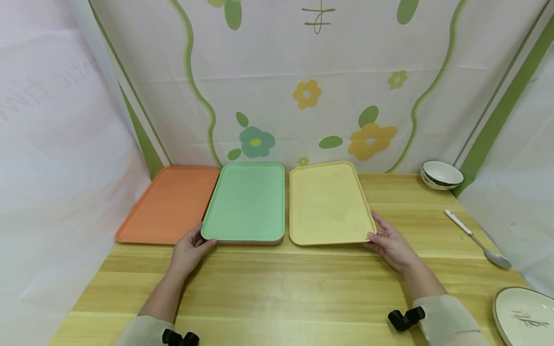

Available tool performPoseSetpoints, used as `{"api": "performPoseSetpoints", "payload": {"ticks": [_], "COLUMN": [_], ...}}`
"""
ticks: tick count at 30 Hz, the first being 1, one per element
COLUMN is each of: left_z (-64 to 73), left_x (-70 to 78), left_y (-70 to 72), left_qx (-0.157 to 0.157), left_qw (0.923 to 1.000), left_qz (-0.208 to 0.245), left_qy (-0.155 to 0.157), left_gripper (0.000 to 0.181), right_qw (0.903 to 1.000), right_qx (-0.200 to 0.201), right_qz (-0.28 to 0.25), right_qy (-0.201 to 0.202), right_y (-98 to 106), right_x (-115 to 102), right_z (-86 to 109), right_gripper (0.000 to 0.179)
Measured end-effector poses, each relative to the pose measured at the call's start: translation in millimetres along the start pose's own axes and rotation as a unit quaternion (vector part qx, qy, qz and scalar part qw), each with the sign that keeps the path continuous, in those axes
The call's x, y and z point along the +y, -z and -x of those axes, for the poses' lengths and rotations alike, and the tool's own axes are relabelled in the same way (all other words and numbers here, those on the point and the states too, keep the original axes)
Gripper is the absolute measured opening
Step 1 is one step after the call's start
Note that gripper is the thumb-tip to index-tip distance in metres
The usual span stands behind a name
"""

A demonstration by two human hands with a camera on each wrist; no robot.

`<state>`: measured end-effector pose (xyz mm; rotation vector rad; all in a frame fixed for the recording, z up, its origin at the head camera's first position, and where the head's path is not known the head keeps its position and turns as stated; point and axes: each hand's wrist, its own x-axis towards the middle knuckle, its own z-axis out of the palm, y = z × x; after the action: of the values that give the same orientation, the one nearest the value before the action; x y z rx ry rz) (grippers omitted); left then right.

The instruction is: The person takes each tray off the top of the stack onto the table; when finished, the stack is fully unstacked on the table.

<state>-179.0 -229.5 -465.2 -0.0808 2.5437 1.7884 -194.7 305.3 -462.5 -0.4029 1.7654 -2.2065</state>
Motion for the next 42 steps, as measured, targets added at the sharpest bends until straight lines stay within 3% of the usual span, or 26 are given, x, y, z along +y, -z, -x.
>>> {"api": "performPoseSetpoints", "payload": {"ticks": [8,13,21,28,35,42], "left_z": [0.7,1.2,1.4,3.0,2.1,-0.3], "left_x": [-0.8,-0.6,-1.1,-1.6,-0.4,0.3], "left_y": [0.3,0.5,1.8,2.3,1.6,1.4], "left_qx": [-0.002,-0.002,0.001,-0.003,-0.001,0.002], "left_qw": [1.0,1.0,1.0,0.9998,0.9997,0.9998], "left_qz": [-0.002,-0.003,-0.007,-0.014,-0.018,-0.014], "left_qy": [0.001,0.002,0.007,0.015,0.015,0.017], "left_gripper": [0.082,0.082,0.082,0.085,0.085,0.085], "right_qw": [0.9973,0.9898,0.9578,0.936,0.9021,0.903], "right_qx": [-0.002,0.022,0.072,0.084,0.122,0.109], "right_qz": [0.064,0.124,0.258,0.323,0.397,0.412], "right_qy": [-0.035,-0.066,-0.104,-0.112,-0.116,-0.052], "right_y": [0.3,-2.4,-5.1,-6.3,-12.7,-31.8], "right_x": [5.9,4.2,0.0,0.0,-7.6,-17.0], "right_z": [-7.6,-10.3,-13.2,-15.9,-19.1,-28.2], "right_gripper": [0.082,0.083,0.081,0.082,0.08,0.071]}}
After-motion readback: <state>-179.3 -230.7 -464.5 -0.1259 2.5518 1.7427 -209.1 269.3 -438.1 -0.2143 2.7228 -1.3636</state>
